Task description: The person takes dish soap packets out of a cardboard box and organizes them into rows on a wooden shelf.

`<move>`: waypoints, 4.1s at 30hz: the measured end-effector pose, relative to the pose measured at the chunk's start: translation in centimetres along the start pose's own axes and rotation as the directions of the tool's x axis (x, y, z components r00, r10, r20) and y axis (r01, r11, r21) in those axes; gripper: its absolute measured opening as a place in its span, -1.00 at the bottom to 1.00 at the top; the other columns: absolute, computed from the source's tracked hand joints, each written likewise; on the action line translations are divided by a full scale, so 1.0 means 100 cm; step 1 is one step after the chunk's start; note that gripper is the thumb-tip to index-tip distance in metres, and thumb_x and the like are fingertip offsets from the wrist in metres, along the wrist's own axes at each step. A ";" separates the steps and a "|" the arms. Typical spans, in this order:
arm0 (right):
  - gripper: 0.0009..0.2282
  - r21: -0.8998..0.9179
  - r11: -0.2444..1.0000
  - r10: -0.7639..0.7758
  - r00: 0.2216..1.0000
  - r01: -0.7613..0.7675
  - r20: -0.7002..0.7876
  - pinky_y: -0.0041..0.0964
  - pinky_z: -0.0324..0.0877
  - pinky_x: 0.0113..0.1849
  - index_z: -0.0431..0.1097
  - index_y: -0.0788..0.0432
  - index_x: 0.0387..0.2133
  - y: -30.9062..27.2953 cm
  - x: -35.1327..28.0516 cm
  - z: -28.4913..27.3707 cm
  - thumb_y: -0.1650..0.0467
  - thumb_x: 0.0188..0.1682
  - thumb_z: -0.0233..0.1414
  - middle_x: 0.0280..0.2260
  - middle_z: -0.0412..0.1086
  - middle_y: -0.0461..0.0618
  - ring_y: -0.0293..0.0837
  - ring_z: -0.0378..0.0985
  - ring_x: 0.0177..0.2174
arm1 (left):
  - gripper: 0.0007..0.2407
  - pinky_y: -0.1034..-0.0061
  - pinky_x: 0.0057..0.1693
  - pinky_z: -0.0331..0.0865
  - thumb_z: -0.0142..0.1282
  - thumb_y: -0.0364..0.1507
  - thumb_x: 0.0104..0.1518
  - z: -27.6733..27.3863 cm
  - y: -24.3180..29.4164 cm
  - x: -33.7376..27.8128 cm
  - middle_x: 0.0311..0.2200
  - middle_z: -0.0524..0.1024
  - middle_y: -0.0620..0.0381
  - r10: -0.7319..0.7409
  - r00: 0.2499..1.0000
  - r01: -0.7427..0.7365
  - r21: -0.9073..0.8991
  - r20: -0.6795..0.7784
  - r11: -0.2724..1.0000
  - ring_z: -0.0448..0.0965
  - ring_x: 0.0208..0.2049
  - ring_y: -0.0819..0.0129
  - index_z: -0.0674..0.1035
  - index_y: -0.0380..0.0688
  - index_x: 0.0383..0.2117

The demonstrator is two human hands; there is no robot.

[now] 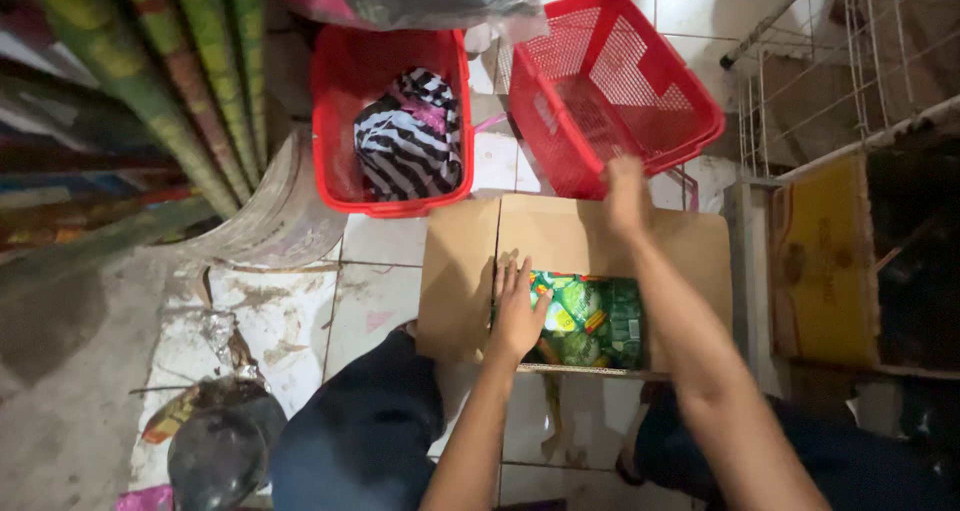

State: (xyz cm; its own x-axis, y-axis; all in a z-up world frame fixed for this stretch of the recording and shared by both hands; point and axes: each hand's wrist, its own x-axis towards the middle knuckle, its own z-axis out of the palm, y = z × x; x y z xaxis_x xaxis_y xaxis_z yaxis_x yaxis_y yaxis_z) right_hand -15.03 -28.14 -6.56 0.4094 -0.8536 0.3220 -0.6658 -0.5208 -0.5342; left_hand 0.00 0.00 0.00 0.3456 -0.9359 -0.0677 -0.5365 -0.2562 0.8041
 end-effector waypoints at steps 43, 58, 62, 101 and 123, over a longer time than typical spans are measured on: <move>-0.70 0.609 0.552 0.317 0.819 -0.569 0.478 -0.15 0.57 -0.31 0.26 0.27 0.14 -0.266 -0.144 -0.278 0.55 0.14 -0.10 -0.08 0.44 0.12 -0.03 0.58 -0.22 | -0.59 0.34 0.04 0.51 0.21 -0.30 0.17 -0.270 0.149 -0.181 -0.14 0.66 -0.15 -0.190 0.887 0.006 -0.402 -0.420 0.915 0.71 -0.10 0.07 0.49 -0.15 0.14; -0.67 0.757 0.413 -0.149 0.782 -0.507 0.605 -0.06 0.61 -0.21 0.16 0.30 0.23 -0.424 -0.188 -0.278 0.44 0.22 -0.12 0.08 0.41 0.17 0.05 0.62 -0.13 | -0.56 0.46 0.04 0.51 0.23 -0.33 0.11 -0.367 0.168 -0.348 -0.15 0.66 -0.19 -0.283 0.550 0.075 -0.291 -0.785 0.954 0.72 -0.11 0.25 0.50 -0.21 0.14; -0.69 0.783 0.416 -0.338 0.721 -0.462 0.605 -0.03 0.59 -0.16 0.12 0.28 0.22 -0.460 -0.217 -0.299 0.48 0.25 -0.07 0.09 0.37 0.14 0.06 0.55 -0.06 | -0.52 0.47 0.11 0.48 0.24 -0.38 0.15 -0.380 0.192 -0.433 -0.08 0.64 -0.18 -0.233 0.461 0.026 -0.249 -0.856 0.968 0.68 -0.04 0.31 0.42 -0.24 0.21; -0.19 0.824 0.518 -0.288 0.862 -0.227 0.418 -0.25 0.48 -0.05 -0.36 -0.02 0.46 -0.550 -0.243 -0.130 0.53 0.08 0.11 0.32 0.12 0.27 -0.07 0.49 0.05 | -0.55 -0.21 0.43 0.00 0.16 -0.47 0.23 -0.318 0.083 -0.319 0.43 0.04 -0.22 0.128 0.771 0.118 0.337 -0.624 0.934 -0.09 0.49 -0.22 0.38 -0.21 0.27; -0.07 -0.083 0.980 0.201 0.899 -0.183 0.388 0.32 -0.14 0.15 0.21 0.10 0.25 -0.129 -0.225 -0.088 0.14 -0.49 0.43 0.20 0.20 0.23 0.31 0.02 0.23 | -0.28 -0.12 0.37 -0.13 0.25 -0.30 0.02 -0.030 -0.013 -0.088 0.43 -0.07 0.08 -0.173 0.908 0.022 0.367 0.382 0.930 -0.12 0.42 -0.02 0.18 -0.01 0.37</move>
State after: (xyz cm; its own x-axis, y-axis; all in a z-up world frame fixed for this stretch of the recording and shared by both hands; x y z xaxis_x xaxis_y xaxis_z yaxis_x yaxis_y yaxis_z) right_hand -21.14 -2.22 -0.05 0.4764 -0.8708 -0.1210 -0.7789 -0.3543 -0.5175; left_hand -0.02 9.35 1.35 0.1120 -0.8978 -0.4259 -0.7735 -0.3478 0.5298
